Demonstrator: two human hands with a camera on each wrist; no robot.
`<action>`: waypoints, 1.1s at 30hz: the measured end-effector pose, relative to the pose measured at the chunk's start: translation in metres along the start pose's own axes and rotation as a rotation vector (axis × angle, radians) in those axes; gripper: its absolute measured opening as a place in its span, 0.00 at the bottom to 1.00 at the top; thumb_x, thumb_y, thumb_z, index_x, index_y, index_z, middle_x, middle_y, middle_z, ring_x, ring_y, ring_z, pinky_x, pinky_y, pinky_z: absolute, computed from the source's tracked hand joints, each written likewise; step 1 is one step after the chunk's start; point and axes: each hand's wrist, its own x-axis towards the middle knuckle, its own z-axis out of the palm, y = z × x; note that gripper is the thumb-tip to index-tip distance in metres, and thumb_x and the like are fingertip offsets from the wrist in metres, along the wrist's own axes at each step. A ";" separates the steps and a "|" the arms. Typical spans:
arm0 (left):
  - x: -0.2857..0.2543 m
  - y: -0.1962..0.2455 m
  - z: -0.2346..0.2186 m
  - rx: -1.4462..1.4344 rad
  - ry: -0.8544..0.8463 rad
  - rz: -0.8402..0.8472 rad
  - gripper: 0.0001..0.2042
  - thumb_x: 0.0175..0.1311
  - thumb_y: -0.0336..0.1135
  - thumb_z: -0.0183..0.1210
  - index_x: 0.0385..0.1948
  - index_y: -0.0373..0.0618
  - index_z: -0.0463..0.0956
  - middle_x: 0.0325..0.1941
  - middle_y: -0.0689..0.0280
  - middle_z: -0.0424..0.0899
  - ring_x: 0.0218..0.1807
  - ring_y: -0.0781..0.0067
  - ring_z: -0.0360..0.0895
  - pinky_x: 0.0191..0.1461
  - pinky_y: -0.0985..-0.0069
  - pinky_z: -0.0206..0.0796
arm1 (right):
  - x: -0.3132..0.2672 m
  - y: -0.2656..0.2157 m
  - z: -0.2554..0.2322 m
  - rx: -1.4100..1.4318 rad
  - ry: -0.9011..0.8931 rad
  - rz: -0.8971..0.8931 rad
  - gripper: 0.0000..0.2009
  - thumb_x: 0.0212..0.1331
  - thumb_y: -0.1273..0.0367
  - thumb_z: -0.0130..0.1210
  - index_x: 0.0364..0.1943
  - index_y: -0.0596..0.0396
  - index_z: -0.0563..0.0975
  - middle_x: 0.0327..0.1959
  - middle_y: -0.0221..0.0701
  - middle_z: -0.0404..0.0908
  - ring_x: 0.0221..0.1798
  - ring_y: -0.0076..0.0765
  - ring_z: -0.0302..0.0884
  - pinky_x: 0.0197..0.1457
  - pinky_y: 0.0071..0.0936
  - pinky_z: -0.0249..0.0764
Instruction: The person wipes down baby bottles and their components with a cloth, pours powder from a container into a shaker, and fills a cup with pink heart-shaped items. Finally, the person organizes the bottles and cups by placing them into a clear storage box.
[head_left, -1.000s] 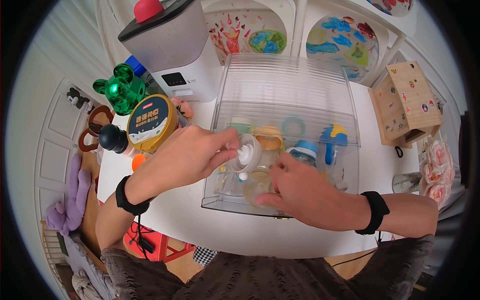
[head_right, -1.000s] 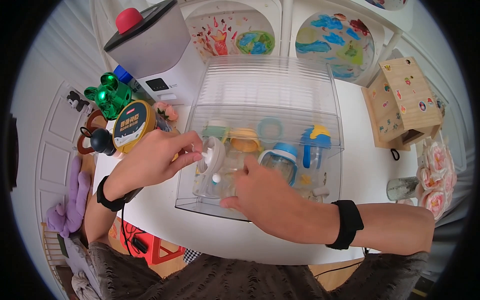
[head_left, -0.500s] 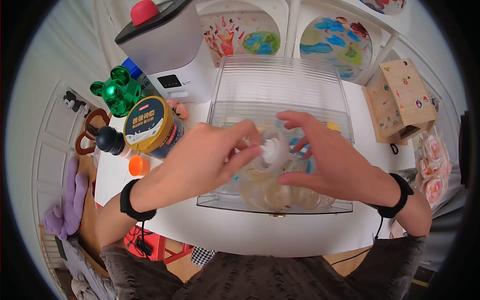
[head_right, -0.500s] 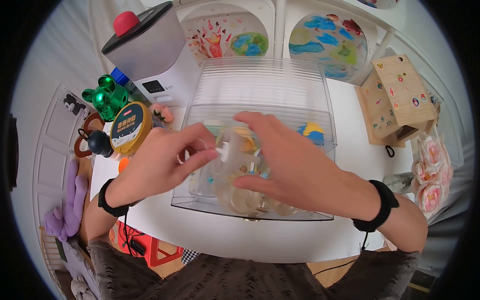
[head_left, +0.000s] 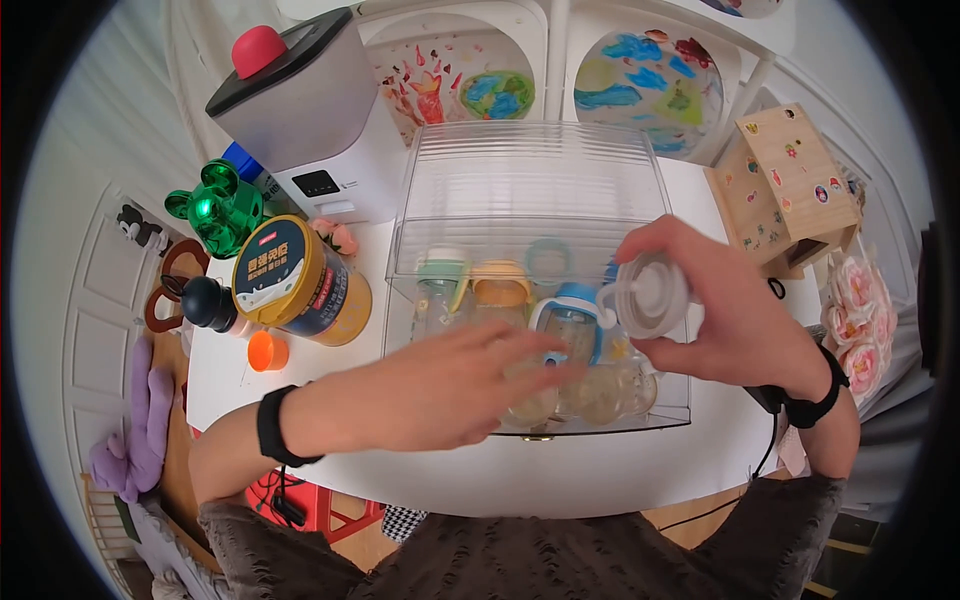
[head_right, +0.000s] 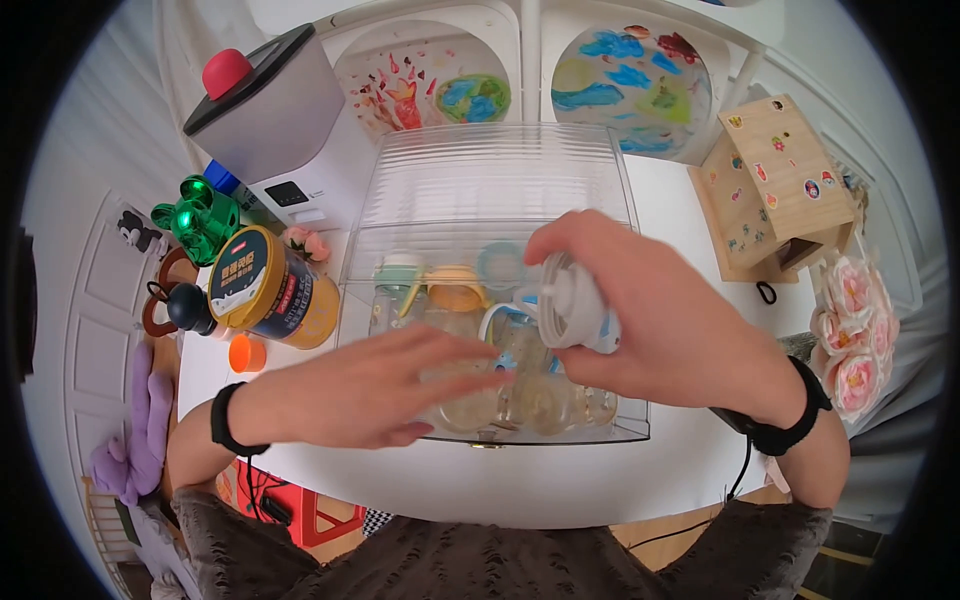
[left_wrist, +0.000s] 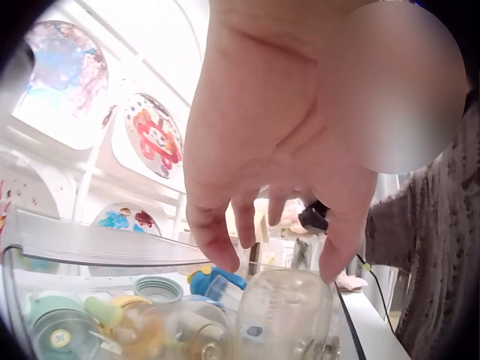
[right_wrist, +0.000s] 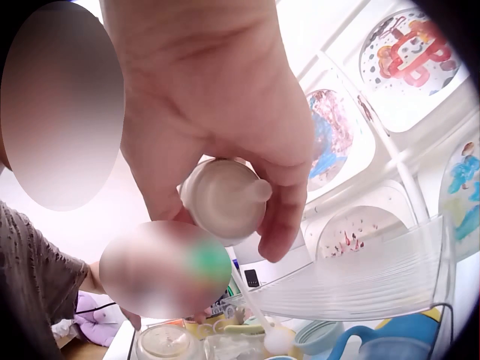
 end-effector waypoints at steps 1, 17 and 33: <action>0.002 0.000 0.007 0.182 -0.036 0.168 0.39 0.49 0.28 0.69 0.69 0.53 0.66 0.68 0.66 0.71 0.51 0.61 0.78 0.50 0.70 0.76 | 0.001 0.002 0.003 -0.102 -0.046 -0.066 0.28 0.48 0.75 0.66 0.56 0.53 0.69 0.51 0.39 0.75 0.44 0.52 0.80 0.49 0.39 0.77; -0.031 0.008 -0.007 0.152 -0.246 -0.414 0.28 0.58 0.49 0.71 0.58 0.47 0.78 0.44 0.53 0.73 0.28 0.53 0.81 0.36 0.63 0.77 | 0.014 0.018 0.070 -0.313 -0.309 -0.107 0.26 0.54 0.71 0.65 0.55 0.62 0.68 0.44 0.46 0.74 0.44 0.52 0.81 0.44 0.41 0.78; -0.030 -0.008 0.010 -0.014 -0.201 -0.567 0.25 0.73 0.57 0.54 0.43 0.38 0.79 0.13 0.55 0.77 0.20 0.46 0.79 0.27 0.57 0.71 | -0.019 0.005 0.025 -0.287 -0.406 0.054 0.28 0.61 0.55 0.65 0.54 0.64 0.70 0.40 0.42 0.79 0.47 0.53 0.77 0.55 0.41 0.73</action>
